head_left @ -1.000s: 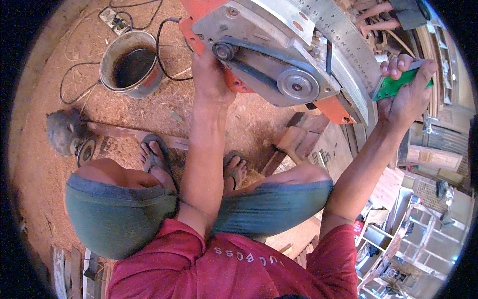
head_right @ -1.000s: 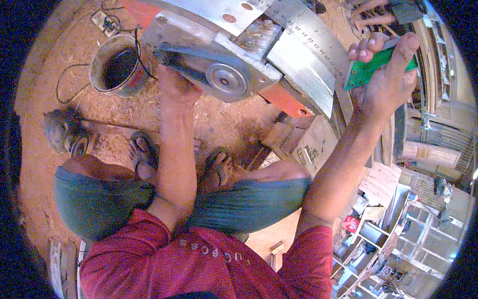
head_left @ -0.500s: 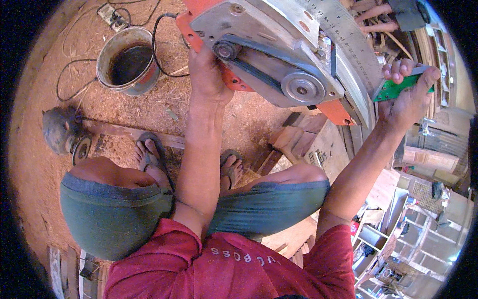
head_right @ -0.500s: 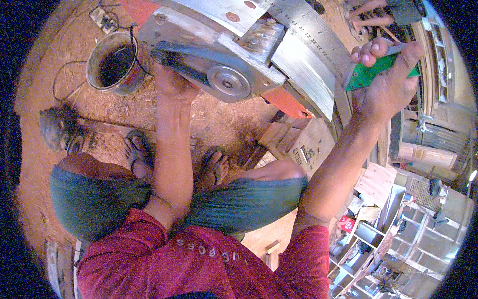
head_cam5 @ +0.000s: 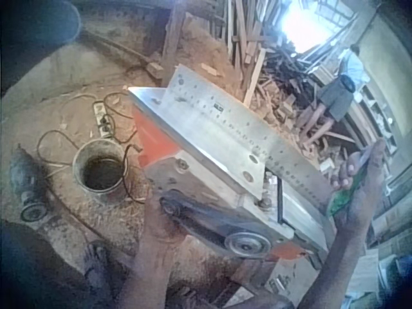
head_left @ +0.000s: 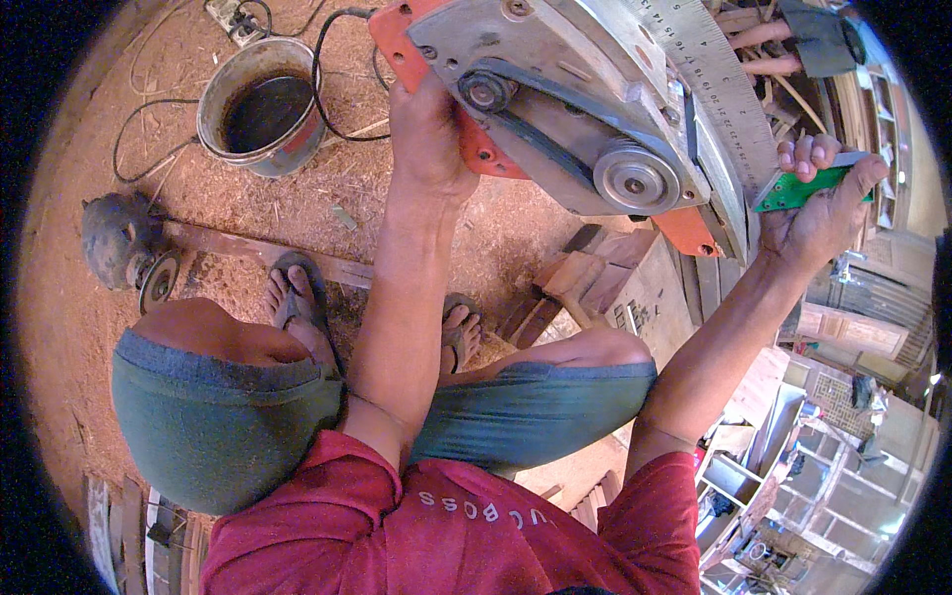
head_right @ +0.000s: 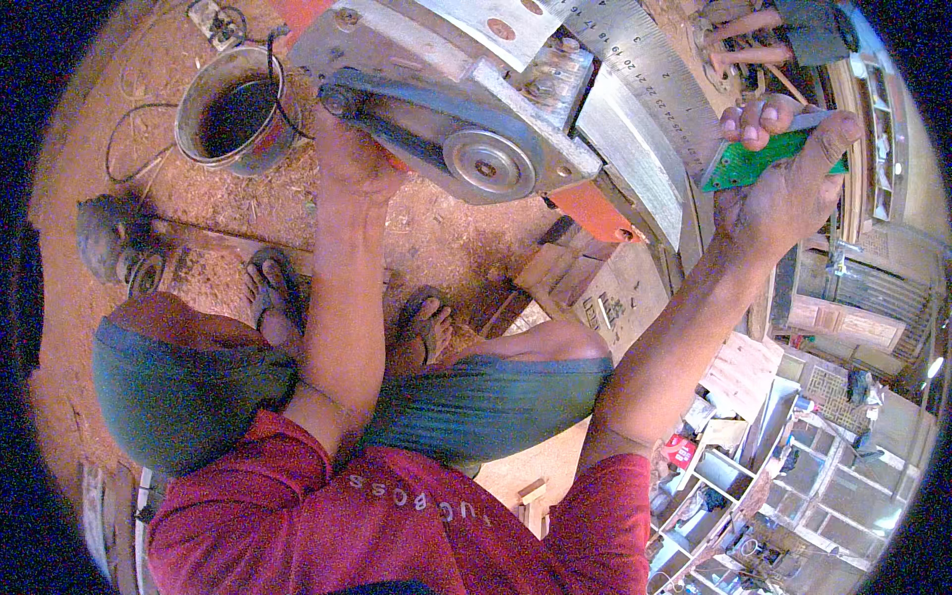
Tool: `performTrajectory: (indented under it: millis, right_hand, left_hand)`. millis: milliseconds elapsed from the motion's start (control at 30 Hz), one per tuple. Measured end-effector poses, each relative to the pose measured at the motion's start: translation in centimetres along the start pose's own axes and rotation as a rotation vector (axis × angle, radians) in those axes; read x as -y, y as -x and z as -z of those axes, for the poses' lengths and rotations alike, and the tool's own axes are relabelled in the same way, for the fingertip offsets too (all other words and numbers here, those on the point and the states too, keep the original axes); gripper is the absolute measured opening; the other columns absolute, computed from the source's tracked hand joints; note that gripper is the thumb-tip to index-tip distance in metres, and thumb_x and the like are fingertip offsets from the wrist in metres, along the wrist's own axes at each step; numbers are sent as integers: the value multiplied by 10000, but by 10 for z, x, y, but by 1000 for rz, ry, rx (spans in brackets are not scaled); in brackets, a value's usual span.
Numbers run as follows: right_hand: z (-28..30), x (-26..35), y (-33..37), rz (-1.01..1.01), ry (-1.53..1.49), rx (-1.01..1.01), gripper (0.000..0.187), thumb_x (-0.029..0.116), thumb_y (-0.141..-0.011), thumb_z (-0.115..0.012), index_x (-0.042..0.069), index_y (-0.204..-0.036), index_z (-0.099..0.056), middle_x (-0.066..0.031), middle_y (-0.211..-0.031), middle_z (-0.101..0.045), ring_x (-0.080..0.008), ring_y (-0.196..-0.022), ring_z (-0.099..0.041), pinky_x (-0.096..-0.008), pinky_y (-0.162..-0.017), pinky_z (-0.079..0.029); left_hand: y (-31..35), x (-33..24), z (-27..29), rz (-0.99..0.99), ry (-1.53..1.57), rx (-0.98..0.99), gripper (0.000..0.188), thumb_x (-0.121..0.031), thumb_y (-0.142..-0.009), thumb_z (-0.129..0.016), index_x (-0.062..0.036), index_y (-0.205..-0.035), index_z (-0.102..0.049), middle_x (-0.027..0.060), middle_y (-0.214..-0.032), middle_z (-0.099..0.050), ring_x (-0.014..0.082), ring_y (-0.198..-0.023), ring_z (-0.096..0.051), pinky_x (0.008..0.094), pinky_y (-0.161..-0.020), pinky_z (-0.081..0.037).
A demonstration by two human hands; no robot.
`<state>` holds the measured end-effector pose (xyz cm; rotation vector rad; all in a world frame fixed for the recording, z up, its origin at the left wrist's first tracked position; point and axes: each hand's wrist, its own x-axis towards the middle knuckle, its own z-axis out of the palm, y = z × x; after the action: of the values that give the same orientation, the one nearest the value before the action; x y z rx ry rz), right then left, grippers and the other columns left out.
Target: The person holds an electric planer and uses a metal ruler to check the alignment of the blades on the underside, then removes a blade and inspects it by hand.
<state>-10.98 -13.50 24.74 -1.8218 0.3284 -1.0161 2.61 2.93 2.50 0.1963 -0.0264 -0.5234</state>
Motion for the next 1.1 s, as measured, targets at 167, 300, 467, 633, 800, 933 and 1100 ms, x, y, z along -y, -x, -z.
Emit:
performTrajectory:
  millis: [167,300,467,633,800,933,1100]
  right_hand:
    - [15,-5,-8,18,-78,84,469,539,-995,-502,78,-910,-529,-65,-710,-538,-189,-627,-525,-381,-608,-480]
    - [16,-6,-8,-1,-76,79,472,540,-998,-494,77,-914,-533,-69,-712,-549,-191,-626,-527,-383,-612,-480]
    - [1,-1,0,1,-35,23,501,533,-1018,-442,60,-864,-503,-43,-743,-495,-146,-669,-465,-345,-680,-428]
    - [9,-4,-4,10,-16,17,485,543,-1000,-492,73,-890,-530,-69,-729,-548,-198,-631,-515,-386,-619,-481]
    - [19,8,-4,5,-112,66,486,544,-1009,-464,83,-867,-521,-42,-740,-501,-160,-659,-469,-345,-646,-427]
    - [18,35,9,38,-170,84,427,514,-1017,-465,110,-891,-523,-27,-778,-485,-130,-684,-446,-313,-662,-388]
    - [4,42,16,-11,-163,162,374,519,-1001,-484,158,-913,-533,-22,-775,-492,-130,-655,-454,-305,-642,-404]
  left_hand:
    - [0,1,-4,-15,-63,2,407,-354,-966,-545,-63,-1247,-596,64,-1149,-679,219,-1024,-670,383,-888,-555]
    - [1,0,-5,-14,-19,10,257,-209,-966,-586,-51,-1166,-618,33,-1034,-698,162,-906,-695,325,-802,-571]
    - [1,0,-5,-18,-8,10,269,-224,-967,-591,-47,-1167,-620,36,-1040,-700,166,-911,-696,331,-803,-572]
    - [0,0,-3,-25,-1,17,295,-223,-962,-594,-38,-1191,-615,36,-1051,-702,175,-919,-698,335,-809,-573]
    - [3,-4,-17,-53,-91,48,324,-198,-951,-583,-35,-1231,-593,47,-1112,-687,186,-979,-686,356,-849,-565]
    - [1,-2,-8,-85,-40,88,352,-183,-943,-569,-46,-1267,-568,52,-1161,-669,188,-1022,-673,366,-873,-558]
    - [-7,8,8,-19,-89,-17,502,-434,-953,-556,-99,-1325,-574,72,-1257,-655,263,-1118,-646,435,-951,-542]
